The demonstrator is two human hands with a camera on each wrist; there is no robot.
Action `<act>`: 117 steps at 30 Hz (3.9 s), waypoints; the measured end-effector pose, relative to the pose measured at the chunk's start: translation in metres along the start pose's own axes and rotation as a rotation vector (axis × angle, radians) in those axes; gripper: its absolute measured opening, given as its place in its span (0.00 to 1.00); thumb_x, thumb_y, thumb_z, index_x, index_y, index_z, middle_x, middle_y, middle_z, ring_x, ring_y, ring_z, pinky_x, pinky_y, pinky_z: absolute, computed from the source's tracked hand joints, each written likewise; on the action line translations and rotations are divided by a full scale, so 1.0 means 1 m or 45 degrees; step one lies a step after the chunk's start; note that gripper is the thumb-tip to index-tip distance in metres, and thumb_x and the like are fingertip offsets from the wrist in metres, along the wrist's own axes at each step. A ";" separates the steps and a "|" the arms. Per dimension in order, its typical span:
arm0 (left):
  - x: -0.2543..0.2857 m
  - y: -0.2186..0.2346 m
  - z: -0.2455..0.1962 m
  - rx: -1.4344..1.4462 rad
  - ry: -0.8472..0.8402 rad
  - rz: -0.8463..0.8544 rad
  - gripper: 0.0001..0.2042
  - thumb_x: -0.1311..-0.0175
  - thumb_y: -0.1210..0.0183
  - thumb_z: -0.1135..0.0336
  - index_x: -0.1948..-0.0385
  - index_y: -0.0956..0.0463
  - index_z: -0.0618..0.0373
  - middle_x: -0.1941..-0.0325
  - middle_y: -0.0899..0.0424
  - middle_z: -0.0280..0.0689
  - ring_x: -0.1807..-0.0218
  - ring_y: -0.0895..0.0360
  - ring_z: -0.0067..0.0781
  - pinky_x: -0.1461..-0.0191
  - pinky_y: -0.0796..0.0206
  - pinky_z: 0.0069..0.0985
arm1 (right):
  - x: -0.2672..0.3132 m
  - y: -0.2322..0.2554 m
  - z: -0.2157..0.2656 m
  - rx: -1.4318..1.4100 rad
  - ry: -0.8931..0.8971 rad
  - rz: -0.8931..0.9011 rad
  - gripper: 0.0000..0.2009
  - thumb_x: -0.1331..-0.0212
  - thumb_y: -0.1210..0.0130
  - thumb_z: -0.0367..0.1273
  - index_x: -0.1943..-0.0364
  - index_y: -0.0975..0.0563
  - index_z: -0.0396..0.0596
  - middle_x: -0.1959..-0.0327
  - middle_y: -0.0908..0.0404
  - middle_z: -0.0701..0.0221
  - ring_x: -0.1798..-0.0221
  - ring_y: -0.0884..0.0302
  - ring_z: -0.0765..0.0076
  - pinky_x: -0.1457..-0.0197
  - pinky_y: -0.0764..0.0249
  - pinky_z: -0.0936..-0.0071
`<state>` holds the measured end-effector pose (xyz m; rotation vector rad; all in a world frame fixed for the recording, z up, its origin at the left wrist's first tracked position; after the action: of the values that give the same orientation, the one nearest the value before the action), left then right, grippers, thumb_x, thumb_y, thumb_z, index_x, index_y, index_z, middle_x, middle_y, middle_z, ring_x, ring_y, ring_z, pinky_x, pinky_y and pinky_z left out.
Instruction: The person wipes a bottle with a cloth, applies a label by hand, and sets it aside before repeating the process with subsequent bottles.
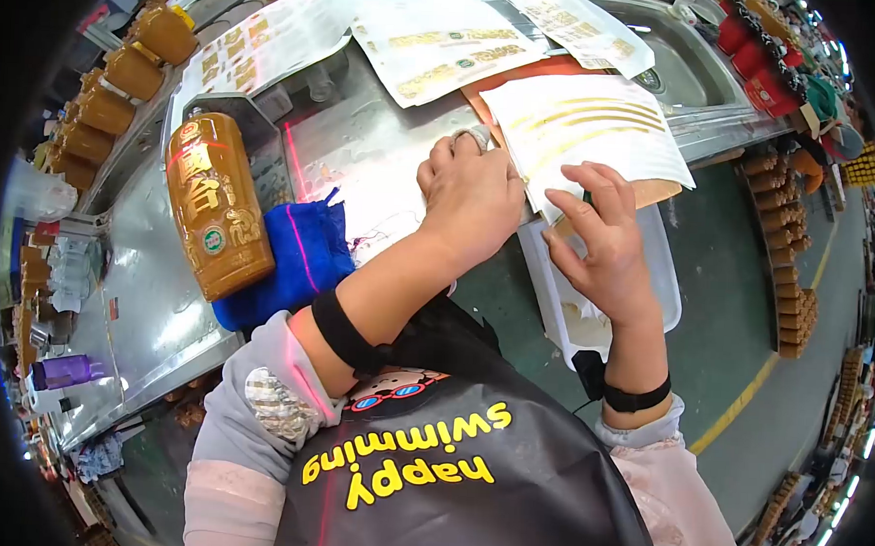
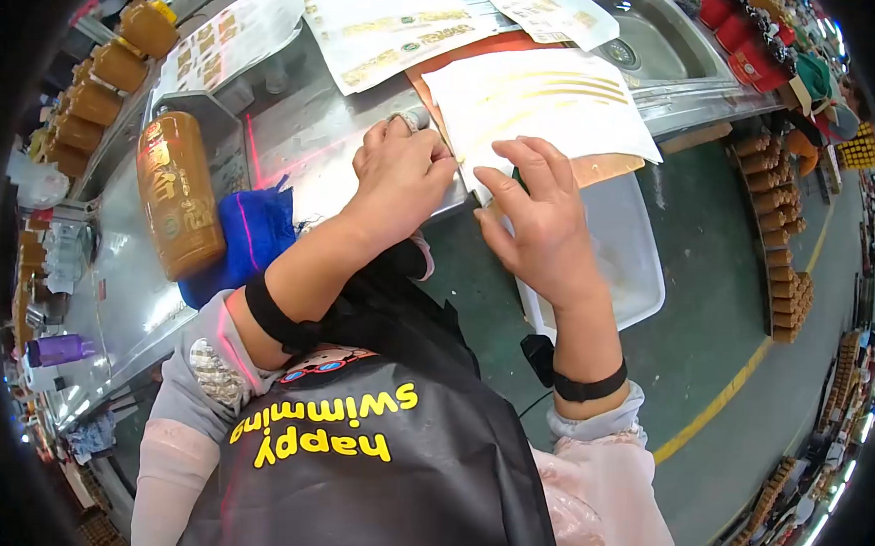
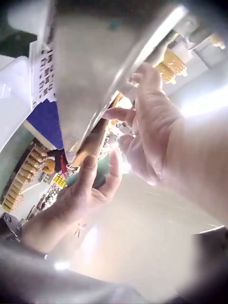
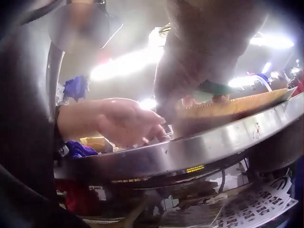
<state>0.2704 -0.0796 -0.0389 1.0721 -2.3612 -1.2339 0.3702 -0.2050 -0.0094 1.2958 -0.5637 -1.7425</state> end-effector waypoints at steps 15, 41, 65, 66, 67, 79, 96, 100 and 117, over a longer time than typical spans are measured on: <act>0.062 0.098 -0.012 -0.206 -0.548 -0.292 0.10 0.51 0.45 0.68 0.70 0.22 0.64 0.53 0.26 0.51 0.37 0.39 0.54 0.35 0.51 0.47 | -0.065 -0.017 0.028 -0.666 -0.045 0.480 0.04 0.46 0.41 0.27 0.70 0.25 0.44 0.44 0.28 0.60 0.39 0.33 0.52 0.34 0.39 0.62; 0.184 0.211 0.128 0.266 -0.320 -0.660 0.26 0.37 0.39 0.60 0.38 0.31 0.58 0.41 0.24 0.49 0.30 0.40 0.49 0.23 0.68 0.46 | -0.122 -0.077 0.209 -0.795 0.297 0.516 0.07 0.50 0.33 0.27 0.67 0.19 0.49 0.47 0.29 0.62 0.41 0.34 0.51 0.38 0.37 0.60; 0.175 0.175 0.161 0.679 0.124 -0.807 0.19 0.38 0.38 0.64 0.49 0.33 0.60 0.50 0.30 0.42 0.44 0.36 0.43 0.37 0.44 0.34 | -0.110 -0.108 0.188 -0.851 0.015 0.427 0.04 0.45 0.37 0.27 0.69 0.22 0.44 0.56 0.26 0.58 0.44 0.31 0.55 0.46 0.32 0.65; 0.174 0.173 0.162 0.633 0.101 -0.768 0.22 0.38 0.38 0.63 0.46 0.35 0.60 0.48 0.32 0.43 0.42 0.37 0.42 0.36 0.45 0.34 | -0.110 -0.109 0.186 -0.856 0.002 0.428 0.04 0.45 0.37 0.26 0.69 0.22 0.44 0.55 0.27 0.58 0.45 0.31 0.56 0.47 0.31 0.65; 0.174 0.172 0.161 0.641 0.112 -0.765 0.23 0.38 0.38 0.63 0.46 0.36 0.60 0.48 0.32 0.43 0.42 0.37 0.42 0.36 0.45 0.35 | -0.109 -0.109 0.185 -0.854 -0.011 0.426 0.04 0.45 0.37 0.26 0.69 0.21 0.44 0.55 0.27 0.58 0.47 0.30 0.57 0.48 0.31 0.66; 0.174 0.163 0.169 0.994 0.168 -0.749 0.24 0.36 0.39 0.62 0.43 0.37 0.61 0.43 0.34 0.45 0.40 0.37 0.40 0.33 0.47 0.34 | -0.105 -0.120 0.174 -0.979 -0.139 0.462 0.03 0.43 0.39 0.24 0.69 0.22 0.42 0.50 0.29 0.61 0.65 0.28 0.77 0.61 0.29 0.79; 0.184 0.176 0.126 -0.102 -0.179 -0.907 0.21 0.31 0.47 0.60 0.40 0.28 0.61 0.46 0.18 0.40 0.32 0.36 0.54 0.24 0.71 0.51 | -0.105 -0.125 0.173 -0.950 -0.008 0.443 0.05 0.43 0.39 0.24 0.70 0.25 0.42 0.48 0.33 0.62 0.61 0.29 0.77 0.60 0.29 0.80; 0.194 0.167 0.161 0.427 0.019 -0.982 0.20 0.28 0.50 0.64 0.38 0.32 0.64 0.39 0.26 0.47 0.34 0.33 0.49 0.28 0.53 0.41 | -0.105 -0.125 0.174 -1.010 -0.089 0.485 0.05 0.43 0.39 0.25 0.69 0.25 0.42 0.47 0.34 0.62 0.57 0.30 0.75 0.58 0.29 0.79; 0.169 0.168 0.157 0.591 0.144 -0.819 0.34 0.37 0.38 0.54 0.37 0.41 0.67 0.39 0.33 0.50 0.36 0.39 0.48 0.32 0.47 0.39 | -0.103 -0.128 0.169 -1.092 -0.149 0.528 0.04 0.41 0.39 0.25 0.68 0.24 0.44 0.45 0.35 0.62 0.53 0.30 0.74 0.53 0.29 0.78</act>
<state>-0.0120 -0.0465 -0.0165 2.1062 -2.3445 -0.7443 0.1746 -0.0746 0.0072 0.4367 -0.0892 -1.4478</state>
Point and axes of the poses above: each hand's wrist, its own x-axis away from the middle knuckle, its own y-axis out of the back of the hand, z = x × y, the point moved 5 cm from there along -x, towards the middle knuckle
